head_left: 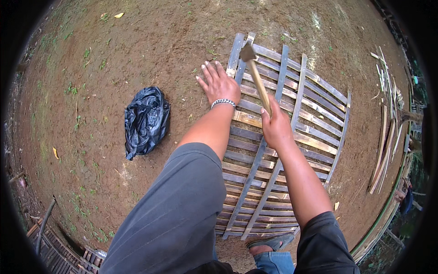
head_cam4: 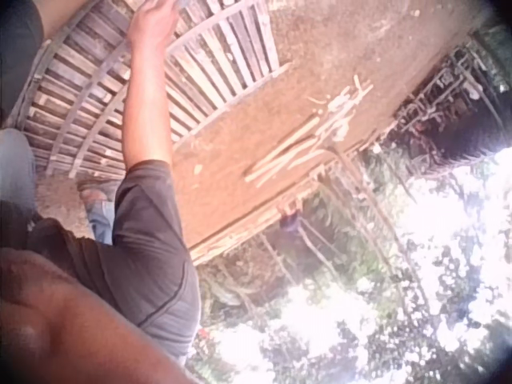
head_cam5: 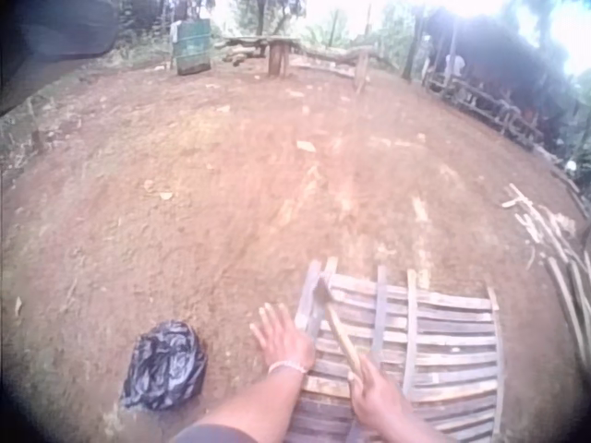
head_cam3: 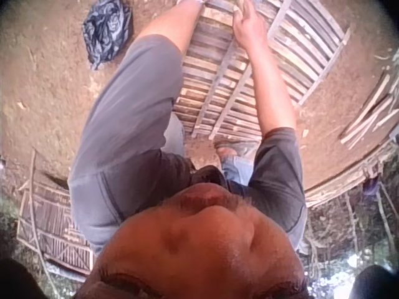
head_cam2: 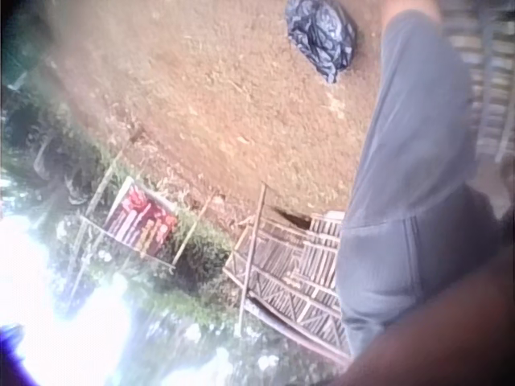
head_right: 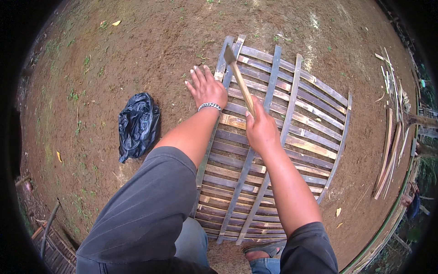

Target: The person uses a hammer to drive nails into a rectangular bamboo frame laid on the ground. They repeatedly pick up nails from a black plastic bag and secure the bamboo slats to the frame's crossbars. The person occasionally repositions the frame and the bag of nails while continuing the assembly.

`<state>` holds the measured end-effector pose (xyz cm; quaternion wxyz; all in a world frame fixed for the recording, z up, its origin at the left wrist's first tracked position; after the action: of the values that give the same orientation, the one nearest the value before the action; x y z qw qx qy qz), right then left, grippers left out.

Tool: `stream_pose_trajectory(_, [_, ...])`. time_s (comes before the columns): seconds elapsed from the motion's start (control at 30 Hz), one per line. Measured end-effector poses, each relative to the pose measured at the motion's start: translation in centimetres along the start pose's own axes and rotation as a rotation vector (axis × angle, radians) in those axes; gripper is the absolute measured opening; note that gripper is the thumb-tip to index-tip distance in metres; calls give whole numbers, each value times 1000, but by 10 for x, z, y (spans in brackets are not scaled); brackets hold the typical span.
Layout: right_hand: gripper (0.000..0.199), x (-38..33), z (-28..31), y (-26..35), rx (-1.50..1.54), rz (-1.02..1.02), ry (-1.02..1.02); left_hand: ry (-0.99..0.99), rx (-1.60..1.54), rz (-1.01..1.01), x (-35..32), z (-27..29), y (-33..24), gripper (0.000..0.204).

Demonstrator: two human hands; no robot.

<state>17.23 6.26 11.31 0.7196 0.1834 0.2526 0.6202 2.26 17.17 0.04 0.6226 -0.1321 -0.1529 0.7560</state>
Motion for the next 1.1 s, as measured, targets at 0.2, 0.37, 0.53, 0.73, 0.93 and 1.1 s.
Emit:
stream_pose_trajectory(0.2, [52, 5, 6, 14, 86, 26, -69, 2, 33, -3, -2, -1, 5, 64])
stream_pose_trajectory(0.37, [51, 8, -3, 4, -42, -76, 80, 9, 29, -15, -1, 0, -4, 64])
stream_pose_trajectory(0.53, [53, 6, 11, 11, 75, 165, -197, -14, 22, -15, 5, -2, 1, 64])
stream_pose_trajectory(0.73, [52, -3, -19, -16, 97, 82, -134, 3, -3, -13, -1, -1, -3, 65])
stream_pose_trajectory(0.93, [51, -7, -16, -13, 242, 26, -172, 5, 21, -8, 1, 3, 2, 64])
stream_pose_trajectory(1.1, [50, -4, -34, -24, -7, -107, 89, -2, -25, -22, -3, -1, -9, 62])
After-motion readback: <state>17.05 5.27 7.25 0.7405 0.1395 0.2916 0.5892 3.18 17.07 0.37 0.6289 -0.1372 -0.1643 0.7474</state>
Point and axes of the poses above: each hand's wrist, its own x-axis towards the middle knuckle, its own z-axis out of the back of the hand, y = z × x, the point moved 5 cm from there along x, towards the middle knuckle, and after that the axes turned 1 degree about -z, right-handed, at the moved point
